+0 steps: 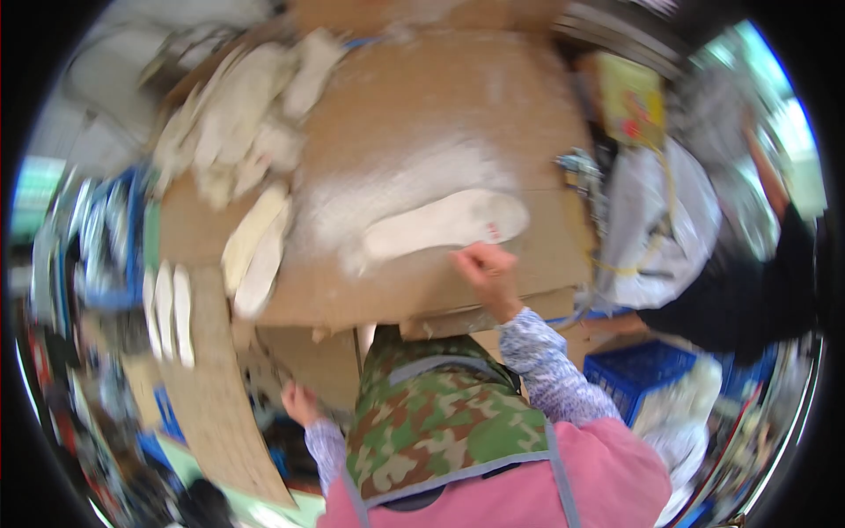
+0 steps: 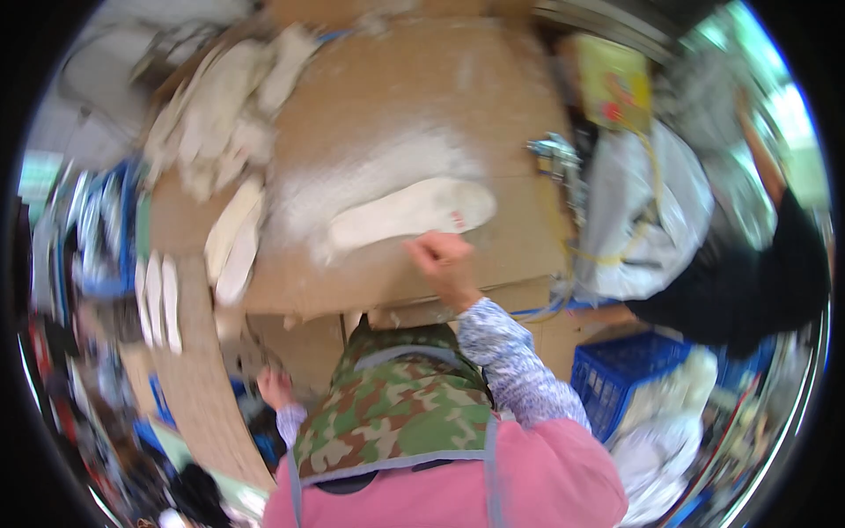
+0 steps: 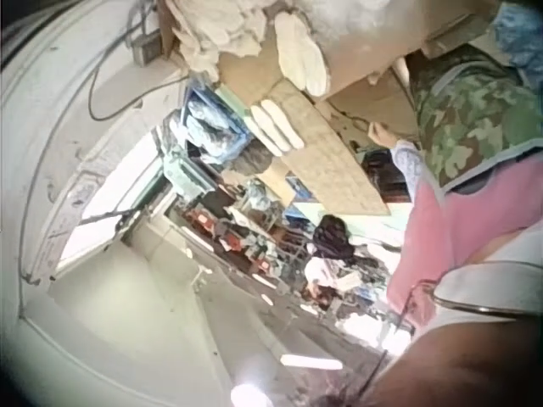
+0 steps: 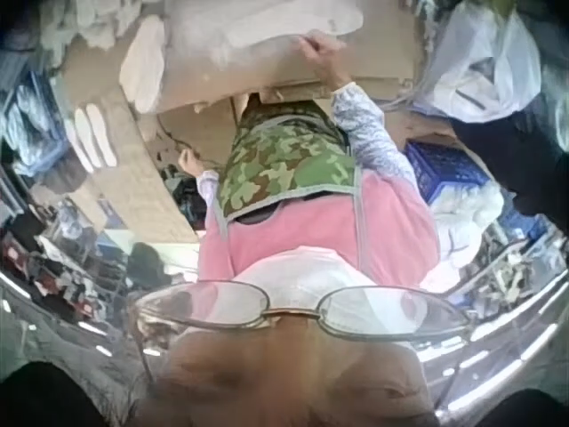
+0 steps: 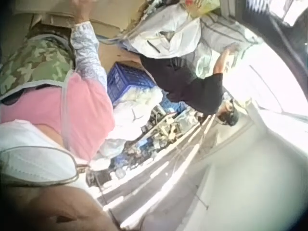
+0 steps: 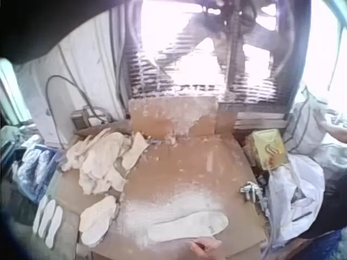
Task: The person is applying glue to shoe insoles using a spray gun in a shoe manufacturing facility.
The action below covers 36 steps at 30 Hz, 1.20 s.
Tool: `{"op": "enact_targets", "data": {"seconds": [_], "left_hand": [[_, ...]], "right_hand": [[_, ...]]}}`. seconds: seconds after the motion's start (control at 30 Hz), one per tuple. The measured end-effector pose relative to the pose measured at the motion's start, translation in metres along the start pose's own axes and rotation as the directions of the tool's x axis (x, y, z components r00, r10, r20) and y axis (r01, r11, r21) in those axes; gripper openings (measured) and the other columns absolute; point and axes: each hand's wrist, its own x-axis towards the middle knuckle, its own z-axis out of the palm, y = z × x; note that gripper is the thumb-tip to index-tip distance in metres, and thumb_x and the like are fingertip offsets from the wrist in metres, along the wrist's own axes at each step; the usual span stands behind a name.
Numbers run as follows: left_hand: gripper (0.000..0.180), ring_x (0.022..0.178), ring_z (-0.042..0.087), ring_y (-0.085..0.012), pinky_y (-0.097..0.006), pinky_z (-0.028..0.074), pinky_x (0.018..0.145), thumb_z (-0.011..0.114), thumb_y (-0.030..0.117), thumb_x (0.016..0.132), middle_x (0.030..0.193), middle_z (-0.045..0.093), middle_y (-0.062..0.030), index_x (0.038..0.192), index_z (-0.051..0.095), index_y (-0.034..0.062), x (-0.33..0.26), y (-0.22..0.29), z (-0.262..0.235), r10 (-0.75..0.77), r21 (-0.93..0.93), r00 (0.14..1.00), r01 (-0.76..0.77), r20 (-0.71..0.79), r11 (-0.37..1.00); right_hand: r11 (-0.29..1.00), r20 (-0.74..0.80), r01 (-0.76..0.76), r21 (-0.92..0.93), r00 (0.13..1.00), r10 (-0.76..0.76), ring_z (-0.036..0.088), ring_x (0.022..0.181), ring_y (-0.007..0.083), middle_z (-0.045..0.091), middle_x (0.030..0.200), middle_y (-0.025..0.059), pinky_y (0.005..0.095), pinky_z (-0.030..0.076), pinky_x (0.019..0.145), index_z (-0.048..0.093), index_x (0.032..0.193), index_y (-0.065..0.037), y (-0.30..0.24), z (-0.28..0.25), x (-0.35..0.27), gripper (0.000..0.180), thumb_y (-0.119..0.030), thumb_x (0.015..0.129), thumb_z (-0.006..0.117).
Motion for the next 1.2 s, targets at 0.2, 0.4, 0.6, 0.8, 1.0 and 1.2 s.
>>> {"op": "enact_targets", "data": {"seconds": [0.2,0.4,0.6,0.8,1.0,1.2], "left_hand": [[0.019,0.062,0.052,-0.0136,-0.026,0.047,0.056,0.055,0.01,0.088,0.075,0.053,-0.0024,0.106,0.053,0.0075,0.006,-0.02,-0.028,-0.195,0.022,0.98,0.195,0.023,0.981],[0.016,0.082,0.057,-0.0187,-0.035,0.048,0.076,0.057,0.02,0.088,0.09,0.061,-0.0036,0.098,0.058,0.0073,0.093,-0.065,-0.061,-0.512,-0.203,0.6,0.748,0.614,0.632],[0.019,0.085,0.057,-0.0191,-0.035,0.048,0.077,0.055,0.022,0.089,0.091,0.061,-0.0038,0.099,0.058,0.0068,0.144,-0.064,-0.084,-0.436,-0.278,0.631,0.721,0.641,0.635],[0.024,0.084,0.052,-0.0207,-0.034,0.045,0.08,0.049,0.022,0.091,0.095,0.058,-0.0084,0.103,0.053,0.0017,0.093,-0.07,-0.161,-0.208,-0.62,0.768,0.619,0.606,0.482],[0.05,0.107,0.051,-0.0292,-0.043,0.043,0.088,0.048,0.002,0.077,0.124,0.051,-0.0143,0.125,0.037,0.0092,0.051,-0.047,-0.193,-0.489,-0.952,0.872,0.157,0.009,0.262],[0.059,0.119,0.043,-0.0277,-0.044,0.036,0.099,0.047,0.004,0.074,0.134,0.046,-0.0101,0.132,0.037,0.0107,0.009,-0.059,-0.247,-0.45,-0.957,0.845,-0.258,-0.289,0.13]], "right_hand": [[0.897,-0.252,0.433,-0.093,0.861,-0.442,0.055,0.06,0.0217,0.057,0.063,0.0073,0.033,0.043,0.057,0.058,0.068,-0.005,-0.053,0.025,0.018,0.01,0.003,0.072,0.055],[0.957,0.006,0.124,0.263,0.991,-0.13,0.048,0.05,0.0216,0.051,0.054,0.0095,0.0328,0.039,0.052,0.055,0.064,-0.004,-0.101,0.052,-0.034,0.008,-0.003,0.071,0.05],[0.968,0.053,0.158,0.195,0.984,-0.171,0.053,0.056,0.0224,0.056,0.069,0.0117,0.0341,0.043,0.054,0.057,0.073,-0.004,-0.133,0.102,-0.069,0.011,-0.015,0.074,0.058],[0.928,0.353,-0.096,0.359,0.935,-0.04,0.062,0.075,0.0132,0.067,0.085,0.0086,0.0269,0.05,0.069,0.065,0.096,-0.002,-0.133,0.155,-0.081,0.017,-0.009,0.081,0.064],[0.765,0.93,-0.583,0.272,0.364,-0.053,0.059,0.092,0.0113,0.063,0.106,0.0059,0.0245,0.046,0.079,0.056,0.115,0.002,-0.176,0.271,-0.097,0.032,-0.012,0.087,0.06],[0.714,0.995,-0.699,-0.043,0.035,0.094,0.055,0.105,0.015,0.054,0.12,0.0048,0.032,0.043,0.087,0.045,0.129,-0.002,-0.184,0.417,-0.122,0.05,-0.022,0.086,0.062]]}}
